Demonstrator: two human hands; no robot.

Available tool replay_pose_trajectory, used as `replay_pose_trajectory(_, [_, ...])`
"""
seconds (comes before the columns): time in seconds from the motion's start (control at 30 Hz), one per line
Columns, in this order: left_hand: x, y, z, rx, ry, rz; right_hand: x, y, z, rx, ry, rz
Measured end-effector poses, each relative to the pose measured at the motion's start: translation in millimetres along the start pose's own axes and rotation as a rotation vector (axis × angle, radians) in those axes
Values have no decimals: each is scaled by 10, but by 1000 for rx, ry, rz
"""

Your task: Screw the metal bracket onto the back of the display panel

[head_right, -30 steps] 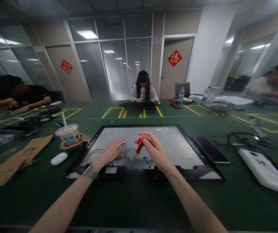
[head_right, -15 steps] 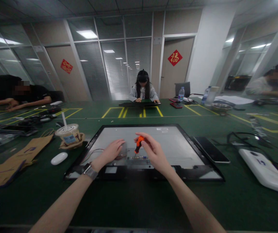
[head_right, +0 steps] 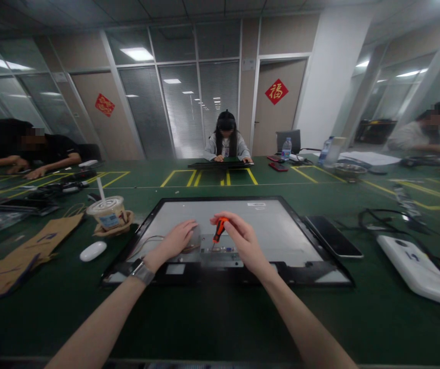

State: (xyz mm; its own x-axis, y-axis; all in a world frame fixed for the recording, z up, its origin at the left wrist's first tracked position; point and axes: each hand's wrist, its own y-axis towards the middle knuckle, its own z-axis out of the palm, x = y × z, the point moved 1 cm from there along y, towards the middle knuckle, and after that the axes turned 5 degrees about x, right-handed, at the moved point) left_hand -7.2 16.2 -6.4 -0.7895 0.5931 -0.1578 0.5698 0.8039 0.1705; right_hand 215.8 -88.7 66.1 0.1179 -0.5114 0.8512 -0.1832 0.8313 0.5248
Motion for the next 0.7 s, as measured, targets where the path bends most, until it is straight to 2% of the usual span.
replay_pose_trajectory(0.13, [18,12,23,-10,-11,0,-15,0,19,-20,101,7])
replay_pose_trajectory(0.27, [28,9,23,-13,-11,0,32,-8,40,29,173,107])
replay_pose_trajectory(0.37, [27,3,14,-9,-10,-3,72,-2,47,43,207,95])
replay_pose_trajectory(0.7, [16,1,10,-15,-21,-6,33,18,-27,3,44,38])
